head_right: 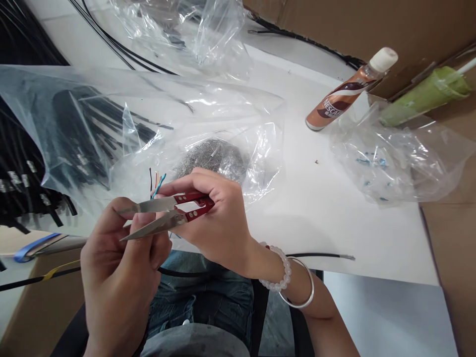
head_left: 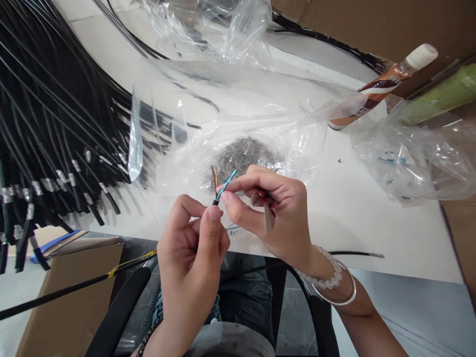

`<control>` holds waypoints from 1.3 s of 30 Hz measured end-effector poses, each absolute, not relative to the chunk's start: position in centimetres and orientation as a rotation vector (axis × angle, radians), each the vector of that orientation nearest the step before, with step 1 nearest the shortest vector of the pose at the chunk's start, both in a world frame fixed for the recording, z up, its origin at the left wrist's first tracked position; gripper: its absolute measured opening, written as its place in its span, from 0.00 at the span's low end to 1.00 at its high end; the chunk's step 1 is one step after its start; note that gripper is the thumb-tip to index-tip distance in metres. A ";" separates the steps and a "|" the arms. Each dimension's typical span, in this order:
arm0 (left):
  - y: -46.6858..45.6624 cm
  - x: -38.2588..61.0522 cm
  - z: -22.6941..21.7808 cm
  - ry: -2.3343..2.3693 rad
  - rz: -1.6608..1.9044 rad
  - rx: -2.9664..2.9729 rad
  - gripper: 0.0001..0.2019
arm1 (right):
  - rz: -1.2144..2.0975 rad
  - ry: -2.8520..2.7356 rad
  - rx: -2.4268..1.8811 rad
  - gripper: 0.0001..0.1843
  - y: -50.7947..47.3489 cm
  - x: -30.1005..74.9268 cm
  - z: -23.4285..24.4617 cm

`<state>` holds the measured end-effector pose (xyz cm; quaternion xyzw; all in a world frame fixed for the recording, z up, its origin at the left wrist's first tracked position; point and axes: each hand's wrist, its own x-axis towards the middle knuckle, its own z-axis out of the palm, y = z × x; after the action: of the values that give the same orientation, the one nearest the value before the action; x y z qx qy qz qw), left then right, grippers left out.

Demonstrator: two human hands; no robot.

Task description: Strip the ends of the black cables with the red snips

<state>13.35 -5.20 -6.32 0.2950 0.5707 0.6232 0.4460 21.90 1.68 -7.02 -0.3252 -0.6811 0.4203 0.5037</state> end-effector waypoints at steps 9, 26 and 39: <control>-5.4 12.1 -7.4 1.193 1.448 0.750 0.14 | 0.931 -1.705 -0.761 0.04 1.8 22.2 -6.8; -5.7 10.9 -7.1 1.023 1.247 0.888 0.14 | 0.737 -2.011 -0.483 0.08 2.7 24.2 -5.8; -4.1 8.9 -7.4 0.670 0.893 0.881 0.15 | 0.798 -2.238 -0.274 0.01 3.2 26.1 -4.4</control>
<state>8.88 -4.14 -7.42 0.4043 0.3076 0.4100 0.7575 26.05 3.17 -4.37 -0.1066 -0.8707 0.3105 0.3662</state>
